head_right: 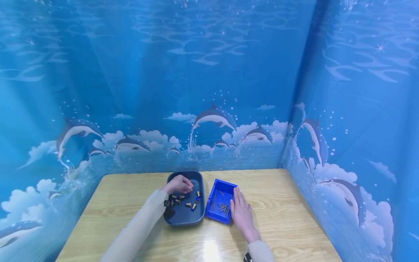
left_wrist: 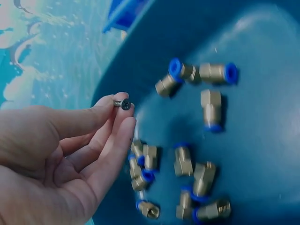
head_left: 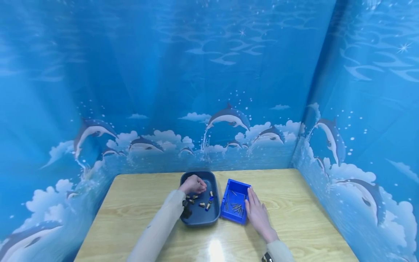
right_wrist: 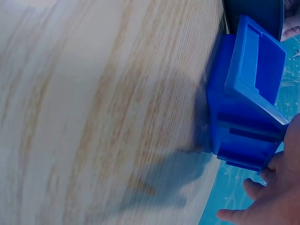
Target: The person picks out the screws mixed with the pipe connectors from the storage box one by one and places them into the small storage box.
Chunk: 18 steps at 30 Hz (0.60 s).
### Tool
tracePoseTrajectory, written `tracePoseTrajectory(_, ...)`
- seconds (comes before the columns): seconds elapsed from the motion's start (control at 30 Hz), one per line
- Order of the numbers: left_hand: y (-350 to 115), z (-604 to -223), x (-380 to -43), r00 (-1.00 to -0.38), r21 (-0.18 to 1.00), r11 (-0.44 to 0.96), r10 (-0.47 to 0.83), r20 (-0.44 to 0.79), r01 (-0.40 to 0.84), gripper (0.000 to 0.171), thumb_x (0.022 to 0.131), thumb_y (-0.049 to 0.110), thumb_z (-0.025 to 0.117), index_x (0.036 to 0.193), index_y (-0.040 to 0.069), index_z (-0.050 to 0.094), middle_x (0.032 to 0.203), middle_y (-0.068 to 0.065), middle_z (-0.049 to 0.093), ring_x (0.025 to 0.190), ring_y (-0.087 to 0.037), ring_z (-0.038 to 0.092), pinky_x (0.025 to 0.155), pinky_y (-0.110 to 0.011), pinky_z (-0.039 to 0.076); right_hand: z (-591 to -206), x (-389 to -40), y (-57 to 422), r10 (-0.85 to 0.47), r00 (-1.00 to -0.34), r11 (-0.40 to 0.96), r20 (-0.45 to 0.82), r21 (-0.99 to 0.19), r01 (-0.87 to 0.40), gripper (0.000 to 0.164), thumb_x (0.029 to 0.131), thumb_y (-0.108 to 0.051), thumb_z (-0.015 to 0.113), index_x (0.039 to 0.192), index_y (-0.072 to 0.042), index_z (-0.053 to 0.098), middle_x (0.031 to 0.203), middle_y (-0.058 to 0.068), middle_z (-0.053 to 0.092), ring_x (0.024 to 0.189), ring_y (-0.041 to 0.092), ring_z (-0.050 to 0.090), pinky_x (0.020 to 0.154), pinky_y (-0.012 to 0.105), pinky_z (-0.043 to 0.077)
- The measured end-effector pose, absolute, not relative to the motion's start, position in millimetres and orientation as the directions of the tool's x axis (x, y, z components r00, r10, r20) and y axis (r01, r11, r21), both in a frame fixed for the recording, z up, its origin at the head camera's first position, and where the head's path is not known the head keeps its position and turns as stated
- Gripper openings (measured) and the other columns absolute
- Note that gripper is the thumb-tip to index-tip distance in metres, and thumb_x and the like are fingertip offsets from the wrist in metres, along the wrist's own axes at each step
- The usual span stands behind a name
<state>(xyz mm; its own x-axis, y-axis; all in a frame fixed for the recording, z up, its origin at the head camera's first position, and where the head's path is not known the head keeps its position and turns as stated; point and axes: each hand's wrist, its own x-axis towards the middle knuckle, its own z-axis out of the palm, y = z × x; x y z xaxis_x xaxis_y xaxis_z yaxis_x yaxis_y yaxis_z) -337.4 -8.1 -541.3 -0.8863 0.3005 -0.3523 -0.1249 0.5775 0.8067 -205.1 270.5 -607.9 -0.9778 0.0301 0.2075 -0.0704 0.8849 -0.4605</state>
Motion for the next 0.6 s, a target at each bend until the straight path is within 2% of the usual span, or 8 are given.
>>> tracePoseTrajectory(0.17,3.0,-531.6,-329.0,-0.871,0.862,0.494,0.369,-0.324,-0.112,0.014,0.095,-0.001,0.066,0.106,-0.008,0.073,0.100,-0.018,0.076,0.094,-0.029,0.074,0.087,-0.040,0.060,-609.4,-206.6,272.6,0.029,-0.977,0.884,0.213,-0.461,-0.075,0.055,0.110,-0.024,0.041,0.158,-0.002,0.026,0.165,0.018,0.024,0.146,0.042,0.034,0.107,0.075,0.029)
tracePoseTrajectory(0.3,12.4,-526.9,-324.2,-0.861,0.886,0.453,0.405,-0.307,-0.103,0.014,0.096,-0.001,0.064,0.107,-0.007,0.072,0.101,-0.018,0.075,0.103,-0.034,0.072,0.092,-0.044,0.058,-610.2,-206.5,272.7,0.029,-0.977,0.884,0.212,-0.462,-0.074,0.055,0.110,-0.025,0.041,0.158,-0.002,0.026,0.165,0.018,0.024,0.146,0.042,0.034,0.108,0.076,0.028)
tracePoseTrajectory(0.6,41.5,-525.2,-316.3,-0.879,0.911,0.406,0.407,-0.247,-0.068,0.016,0.095,0.002,0.067,0.108,-0.007,0.071,0.099,-0.017,0.076,0.097,-0.032,0.073,0.089,-0.044,0.059,-611.1,-206.1,271.0,0.033,-0.975,0.885,0.221,-0.460,-0.074,0.055,0.109,-0.024,0.042,0.158,-0.002,0.028,0.165,0.018,0.026,0.145,0.042,0.035,0.107,0.076,0.029)
